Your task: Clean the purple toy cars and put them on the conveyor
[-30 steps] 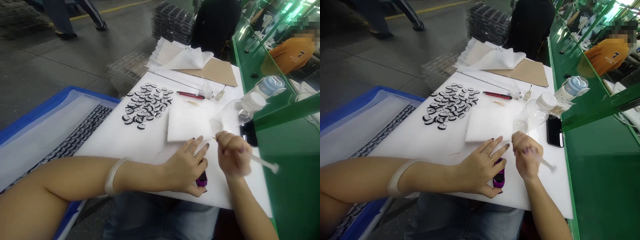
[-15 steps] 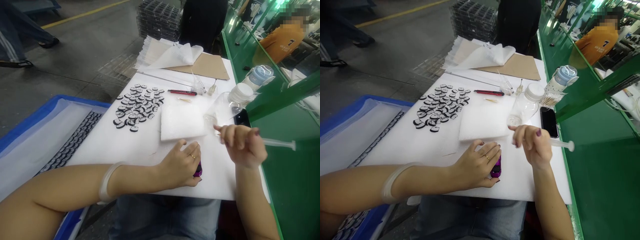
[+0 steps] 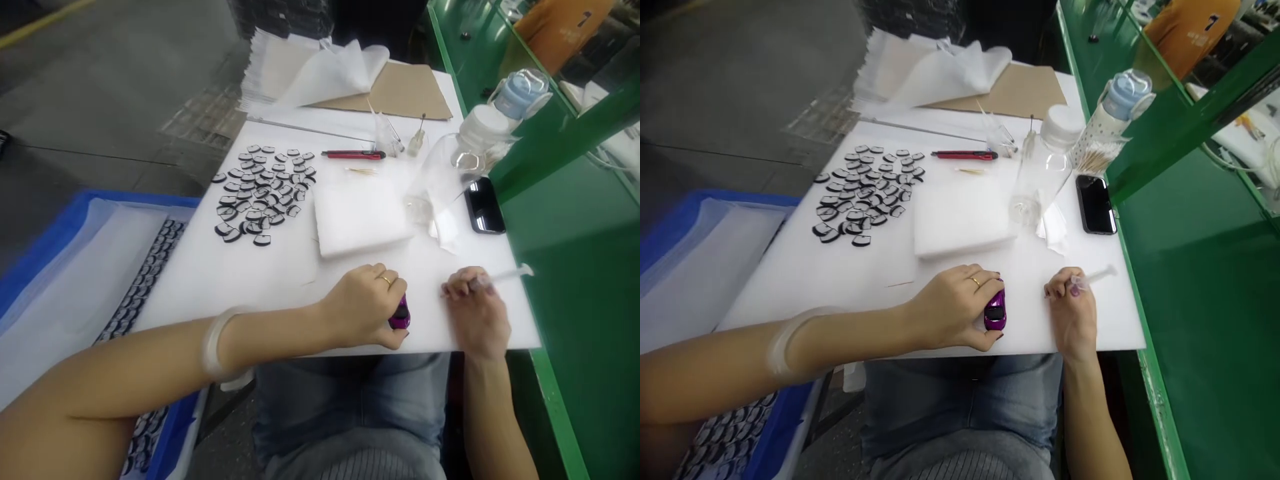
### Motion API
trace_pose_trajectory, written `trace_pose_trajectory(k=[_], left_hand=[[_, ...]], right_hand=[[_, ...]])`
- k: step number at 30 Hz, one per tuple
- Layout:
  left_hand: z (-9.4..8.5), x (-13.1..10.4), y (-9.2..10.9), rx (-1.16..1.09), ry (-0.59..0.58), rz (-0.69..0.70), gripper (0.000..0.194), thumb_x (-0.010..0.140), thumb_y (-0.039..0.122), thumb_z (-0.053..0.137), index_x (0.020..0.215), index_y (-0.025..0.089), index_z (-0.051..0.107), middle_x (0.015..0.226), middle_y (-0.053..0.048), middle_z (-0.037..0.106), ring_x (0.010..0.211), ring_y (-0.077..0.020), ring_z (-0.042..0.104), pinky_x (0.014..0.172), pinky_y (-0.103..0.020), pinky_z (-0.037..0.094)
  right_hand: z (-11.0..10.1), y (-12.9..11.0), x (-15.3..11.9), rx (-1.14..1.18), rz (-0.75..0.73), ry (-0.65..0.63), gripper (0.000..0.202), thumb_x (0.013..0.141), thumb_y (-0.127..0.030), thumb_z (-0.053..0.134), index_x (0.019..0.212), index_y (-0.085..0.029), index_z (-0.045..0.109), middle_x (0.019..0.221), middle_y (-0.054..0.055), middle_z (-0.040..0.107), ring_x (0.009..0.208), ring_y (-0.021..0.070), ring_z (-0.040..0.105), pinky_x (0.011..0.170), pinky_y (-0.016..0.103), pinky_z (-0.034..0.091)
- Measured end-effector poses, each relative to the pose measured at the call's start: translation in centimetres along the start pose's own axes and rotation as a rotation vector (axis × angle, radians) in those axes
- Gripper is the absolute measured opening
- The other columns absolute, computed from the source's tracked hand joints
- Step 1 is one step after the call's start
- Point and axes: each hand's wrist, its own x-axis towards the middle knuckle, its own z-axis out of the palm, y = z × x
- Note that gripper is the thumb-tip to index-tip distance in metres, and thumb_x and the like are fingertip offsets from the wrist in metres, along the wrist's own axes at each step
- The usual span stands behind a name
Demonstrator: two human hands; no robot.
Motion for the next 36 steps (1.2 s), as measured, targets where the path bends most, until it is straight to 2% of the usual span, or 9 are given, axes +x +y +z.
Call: trace_pose_trajectory(k=[3, 5, 7, 10, 12, 16, 23, 29, 36], left_hand=[[0.2, -0.5, -0.3, -0.113, 0.075, -0.012, 0.036, 0.075, 0.045, 0.059, 0.092, 0.013, 0.062, 0.09, -0.013, 0.07, 0.086, -0.0287, 0.065, 0.072, -0.041, 0.055], [0.3, -0.7, -0.4, -0.162, 0.104, -0.021, 0.035, 0.075, 0.045, 0.06, 0.09, 0.013, 0.063, 0.088, -0.012, 0.071, 0.085, -0.0282, 0.066, 0.073, -0.041, 0.056], [0.2, -0.6, -0.4, -0.218, 0.13, -0.059, 0.038, 0.074, 0.046, 0.061, 0.089, 0.012, 0.064, 0.086, -0.012, 0.071, 0.084, -0.0275, 0.066, 0.072, -0.041, 0.057], [0.2, -0.4, -0.5, -0.296, 0.169, -0.122, 0.041, 0.073, 0.048, 0.061, 0.089, 0.011, 0.066, 0.083, -0.011, 0.072, 0.082, -0.0264, 0.067, 0.072, -0.039, 0.058], [0.1, -0.3, -0.5, -0.315, 0.177, -0.142, 0.039, 0.073, 0.049, 0.06, 0.087, 0.013, 0.067, 0.083, -0.01, 0.072, 0.082, -0.0263, 0.067, 0.072, -0.039, 0.059], [0.2, -0.2, -0.6, -0.328, 0.164, -0.16, 0.039, 0.072, 0.051, 0.062, 0.084, 0.014, 0.066, 0.081, -0.009, 0.072, 0.084, -0.0268, 0.068, 0.073, -0.04, 0.059], [0.2, -0.1, -0.7, -0.334, 0.171, -0.148, 0.039, 0.072, 0.049, 0.063, 0.084, 0.013, 0.068, 0.083, -0.01, 0.073, 0.085, -0.0266, 0.068, 0.075, -0.04, 0.059], [0.2, -0.1, -0.6, -0.347, 0.193, -0.146, 0.041, 0.071, 0.048, 0.064, 0.085, 0.01, 0.07, 0.082, -0.01, 0.074, 0.082, -0.0268, 0.068, 0.074, -0.041, 0.059], [0.1, -0.1, -0.7, -0.334, 0.177, -0.152, 0.04, 0.072, 0.049, 0.063, 0.085, 0.012, 0.069, 0.082, -0.01, 0.074, 0.081, -0.0268, 0.068, 0.073, -0.041, 0.059]], right_hand=[[-0.5, -0.7, 0.0, 0.012, -0.188, 0.142, 0.036, 0.086, -0.061, 0.048, 0.084, -0.026, 0.054, 0.073, -0.001, 0.025, 0.063, 0.018, 0.034, 0.064, 0.033, 0.038], [-0.2, -1.7, 0.3, 0.025, -0.275, 0.125, 0.045, 0.087, -0.071, 0.043, 0.079, -0.028, 0.052, 0.071, -0.001, 0.021, 0.059, 0.0182, 0.031, 0.061, 0.034, 0.037], [0.7, -2.1, 0.6, 0.108, -0.241, -0.101, 0.057, 0.082, -0.081, 0.046, 0.065, -0.026, 0.044, 0.061, -0.003, 0.018, 0.05, 0.0166, 0.026, 0.053, 0.035, 0.034], [2.5, -0.8, 1.3, 0.356, -0.146, -0.527, 0.07, 0.08, -0.083, 0.052, 0.053, -0.023, 0.03, 0.045, -0.005, 0.01, 0.041, 0.0133, 0.017, 0.044, 0.033, 0.027], [3.3, 0.5, 1.8, 0.492, -0.073, -0.647, 0.071, 0.084, -0.081, 0.049, 0.053, -0.022, 0.027, 0.041, -0.006, 0.01, 0.04, 0.0124, 0.015, 0.043, 0.032, 0.026], [3.6, 1.8, 2.6, 0.599, -0.083, -0.688, 0.07, 0.09, -0.08, 0.038, 0.055, -0.02, 0.023, 0.04, -0.006, 0.011, 0.039, 0.0113, 0.014, 0.043, 0.031, 0.025], [4.4, 1.0, 2.6, 0.625, -0.06, -0.783, 0.068, 0.093, -0.069, 0.048, 0.053, -0.02, 0.021, 0.037, -0.008, 0.006, 0.037, 0.0097, 0.01, 0.042, 0.03, 0.02], [5.2, 1.2, 1.8, 0.751, -0.056, -0.649, 0.067, 0.093, -0.07, 0.044, 0.056, -0.02, 0.02, 0.041, -0.008, 0.006, 0.038, 0.0092, 0.005, 0.044, 0.029, 0.015], [5.1, 1.1, 1.9, 0.795, -0.018, -0.688, 0.07, 0.087, -0.078, 0.042, 0.055, -0.019, 0.022, 0.044, -0.006, 0.015, 0.042, 0.0087, 0.01, 0.047, 0.031, 0.019]])
